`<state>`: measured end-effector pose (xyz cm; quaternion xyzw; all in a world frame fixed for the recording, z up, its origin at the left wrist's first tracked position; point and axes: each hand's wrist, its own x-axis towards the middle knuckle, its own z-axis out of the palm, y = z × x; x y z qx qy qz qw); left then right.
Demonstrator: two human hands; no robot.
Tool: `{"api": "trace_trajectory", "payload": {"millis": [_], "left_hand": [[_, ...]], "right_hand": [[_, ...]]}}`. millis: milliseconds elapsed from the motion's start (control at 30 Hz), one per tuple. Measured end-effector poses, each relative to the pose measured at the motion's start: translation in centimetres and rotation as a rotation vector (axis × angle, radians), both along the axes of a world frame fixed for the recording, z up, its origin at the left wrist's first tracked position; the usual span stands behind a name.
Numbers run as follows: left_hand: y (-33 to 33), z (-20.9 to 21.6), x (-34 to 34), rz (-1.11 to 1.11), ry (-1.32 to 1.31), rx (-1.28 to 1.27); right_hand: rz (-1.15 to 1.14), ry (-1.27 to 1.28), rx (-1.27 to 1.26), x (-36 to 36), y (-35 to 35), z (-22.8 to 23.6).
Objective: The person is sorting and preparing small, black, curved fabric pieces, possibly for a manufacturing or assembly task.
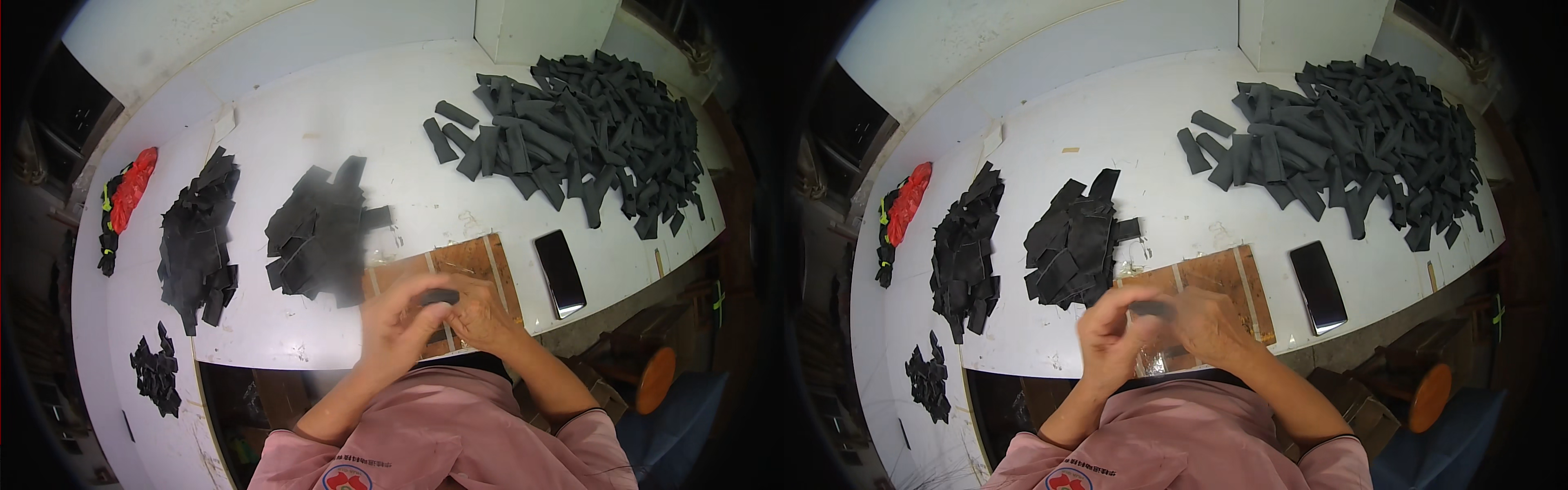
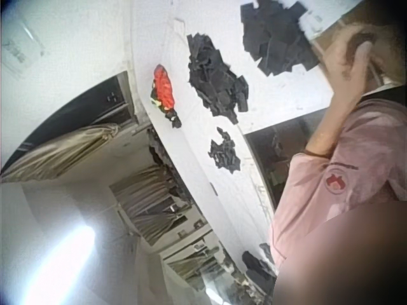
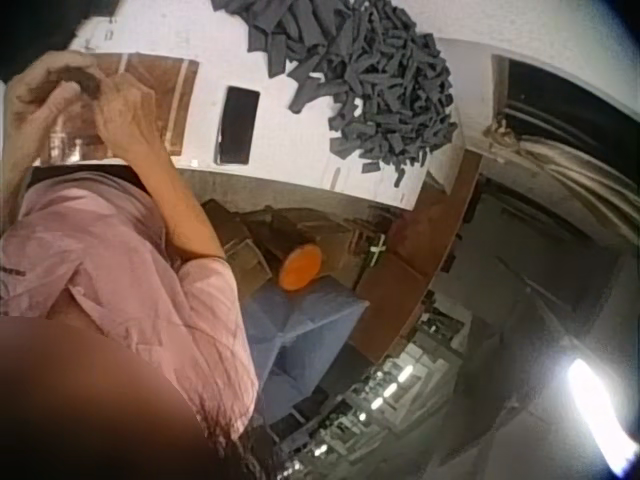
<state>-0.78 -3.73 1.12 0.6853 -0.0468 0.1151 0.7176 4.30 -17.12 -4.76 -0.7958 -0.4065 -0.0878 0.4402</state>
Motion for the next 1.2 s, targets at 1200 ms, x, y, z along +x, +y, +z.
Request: {"api": "trace_trajectory", "payload": {"millis": [1200], "left_hand": [[15.1,-12.9,21.7,0.553,0.349,1.317]], "right_hand": [[-0.161,1.012,0.277,2.7,-2.3,1.2]]}}
